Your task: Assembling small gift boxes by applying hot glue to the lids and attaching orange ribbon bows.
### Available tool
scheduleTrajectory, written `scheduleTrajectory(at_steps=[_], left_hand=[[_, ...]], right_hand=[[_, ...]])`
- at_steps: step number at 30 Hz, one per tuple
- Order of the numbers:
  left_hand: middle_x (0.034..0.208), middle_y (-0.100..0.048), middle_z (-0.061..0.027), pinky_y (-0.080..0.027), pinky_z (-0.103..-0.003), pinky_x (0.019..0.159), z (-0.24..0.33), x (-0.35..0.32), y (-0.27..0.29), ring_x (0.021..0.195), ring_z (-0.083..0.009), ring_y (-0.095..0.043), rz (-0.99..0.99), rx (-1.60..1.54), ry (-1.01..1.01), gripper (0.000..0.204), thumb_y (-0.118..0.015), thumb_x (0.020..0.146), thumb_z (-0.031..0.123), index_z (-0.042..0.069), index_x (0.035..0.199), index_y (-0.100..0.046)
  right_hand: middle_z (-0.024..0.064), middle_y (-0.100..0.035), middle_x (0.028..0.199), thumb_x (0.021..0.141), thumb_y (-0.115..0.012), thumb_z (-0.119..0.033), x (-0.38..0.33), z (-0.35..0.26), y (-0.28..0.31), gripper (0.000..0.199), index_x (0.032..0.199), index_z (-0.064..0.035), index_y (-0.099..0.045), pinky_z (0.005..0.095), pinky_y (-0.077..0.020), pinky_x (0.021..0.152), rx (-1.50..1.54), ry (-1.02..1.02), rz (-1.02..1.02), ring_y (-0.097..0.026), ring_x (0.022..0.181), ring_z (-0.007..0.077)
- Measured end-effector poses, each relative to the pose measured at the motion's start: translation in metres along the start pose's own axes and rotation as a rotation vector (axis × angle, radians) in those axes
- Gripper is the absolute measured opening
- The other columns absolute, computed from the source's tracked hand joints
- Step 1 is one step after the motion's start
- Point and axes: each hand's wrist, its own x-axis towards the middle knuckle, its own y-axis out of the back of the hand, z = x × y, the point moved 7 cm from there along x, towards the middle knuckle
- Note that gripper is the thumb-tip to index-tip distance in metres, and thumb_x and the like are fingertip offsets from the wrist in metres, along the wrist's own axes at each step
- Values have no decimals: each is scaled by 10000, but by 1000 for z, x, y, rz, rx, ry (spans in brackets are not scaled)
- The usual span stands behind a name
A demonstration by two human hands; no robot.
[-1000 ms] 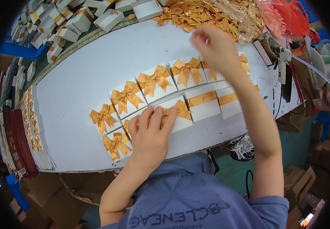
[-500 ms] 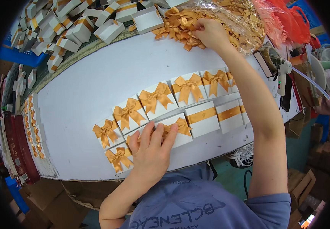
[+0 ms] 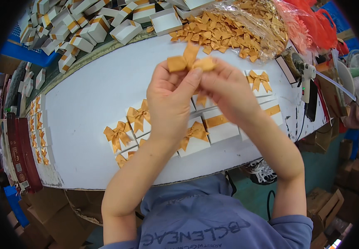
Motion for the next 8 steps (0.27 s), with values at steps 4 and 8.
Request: scheduleTrajectory(at_steps=[4, 8], left_hand=[[898, -616, -75, -450, -203, 646, -1, -8, 5, 754, -68, -560, -67, 122, -30, 268, -576, 850, 46, 2, 1085, -455], [915, -618, -85, -468, -198, 710, -15, -31, -6, 821, -95, -588, -419, 496, 287, 417, -577, 846, 57, 46, 1205, -366]], right_hand=[[31, -593, 906, 802, -635, -198, -31, -6, -3, 388, 1102, 11, -506, 252, -428, 681, -257, 29, 7, -534, 772, 108], [105, -519, 1090, 761, -679, -278, -45, -27, 10, 520, 1173, -36, -474, 321, -410, 813, -820, -5, -21, -471, 978, 176]])
